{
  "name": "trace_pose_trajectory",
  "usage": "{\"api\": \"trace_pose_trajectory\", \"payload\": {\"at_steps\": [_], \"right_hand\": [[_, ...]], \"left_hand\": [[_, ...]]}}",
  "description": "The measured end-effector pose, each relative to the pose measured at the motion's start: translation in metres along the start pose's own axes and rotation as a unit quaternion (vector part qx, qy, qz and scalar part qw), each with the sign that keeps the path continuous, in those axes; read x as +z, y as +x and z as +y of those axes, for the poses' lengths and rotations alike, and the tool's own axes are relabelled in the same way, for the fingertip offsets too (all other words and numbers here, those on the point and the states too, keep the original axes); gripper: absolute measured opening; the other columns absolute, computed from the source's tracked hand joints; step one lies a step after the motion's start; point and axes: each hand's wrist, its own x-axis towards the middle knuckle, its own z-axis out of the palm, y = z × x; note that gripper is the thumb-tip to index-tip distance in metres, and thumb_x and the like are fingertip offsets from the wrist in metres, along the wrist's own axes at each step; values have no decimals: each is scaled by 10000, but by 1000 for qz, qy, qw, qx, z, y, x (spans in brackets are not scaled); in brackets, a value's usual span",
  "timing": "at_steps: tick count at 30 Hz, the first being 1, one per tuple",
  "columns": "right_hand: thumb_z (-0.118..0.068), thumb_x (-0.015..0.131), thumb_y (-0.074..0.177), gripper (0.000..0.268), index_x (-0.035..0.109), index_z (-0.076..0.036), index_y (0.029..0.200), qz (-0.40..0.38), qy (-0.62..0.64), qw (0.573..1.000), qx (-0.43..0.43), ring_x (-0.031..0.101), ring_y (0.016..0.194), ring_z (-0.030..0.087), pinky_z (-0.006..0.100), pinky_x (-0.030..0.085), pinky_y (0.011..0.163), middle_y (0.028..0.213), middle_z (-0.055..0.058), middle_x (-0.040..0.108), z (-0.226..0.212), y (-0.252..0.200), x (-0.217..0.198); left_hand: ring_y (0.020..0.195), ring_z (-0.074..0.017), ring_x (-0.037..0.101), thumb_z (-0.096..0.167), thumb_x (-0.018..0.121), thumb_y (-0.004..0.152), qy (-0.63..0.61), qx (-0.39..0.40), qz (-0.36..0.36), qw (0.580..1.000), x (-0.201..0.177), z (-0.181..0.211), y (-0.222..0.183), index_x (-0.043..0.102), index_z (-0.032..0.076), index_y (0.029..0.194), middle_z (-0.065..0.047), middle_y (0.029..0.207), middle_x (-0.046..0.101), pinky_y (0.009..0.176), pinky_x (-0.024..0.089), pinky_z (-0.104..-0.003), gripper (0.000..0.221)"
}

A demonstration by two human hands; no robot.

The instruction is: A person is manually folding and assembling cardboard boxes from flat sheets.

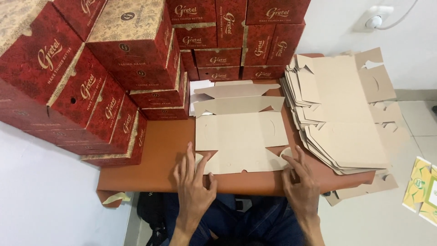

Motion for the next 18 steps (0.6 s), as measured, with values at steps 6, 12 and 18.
{"api": "trace_pose_trajectory", "payload": {"at_steps": [6, 12, 18], "right_hand": [[-471, 839, 813, 670, 683, -267, 1432, -67, -124, 967, -211, 369, 1589, 288, 516, 345, 1300, 1680, 44, 502, -17, 29, -3], [-1012, 334, 816, 1178, 368, -189, 1658, -222, -229, 903, -288, 254, 1596, 373, 577, 144, 1299, 1720, 138, 343, 14, 53, 37], [-947, 596, 781, 1135, 473, -188, 1615, -220, -185, 925, -249, 321, 1591, 319, 530, 215, 1284, 1692, 93, 438, 0, 29, 14]], "left_hand": [[1605, -358, 253, 497, 714, 868, 27, 143, -106, 984, -31, 29, 32, 593, 62, 1486, -162, 1714, 376, 1247, 115, -718, 766], [1639, -321, 107, 770, 387, 1013, 6, 166, -267, 949, 4, 8, 34, 291, 15, 1648, -177, 1752, 258, 1295, -88, -591, 991], [1622, -301, 222, 578, 643, 992, -19, 184, -216, 959, -14, 15, 16, 447, 3, 1589, -157, 1725, 367, 1288, 61, -582, 851]]}}
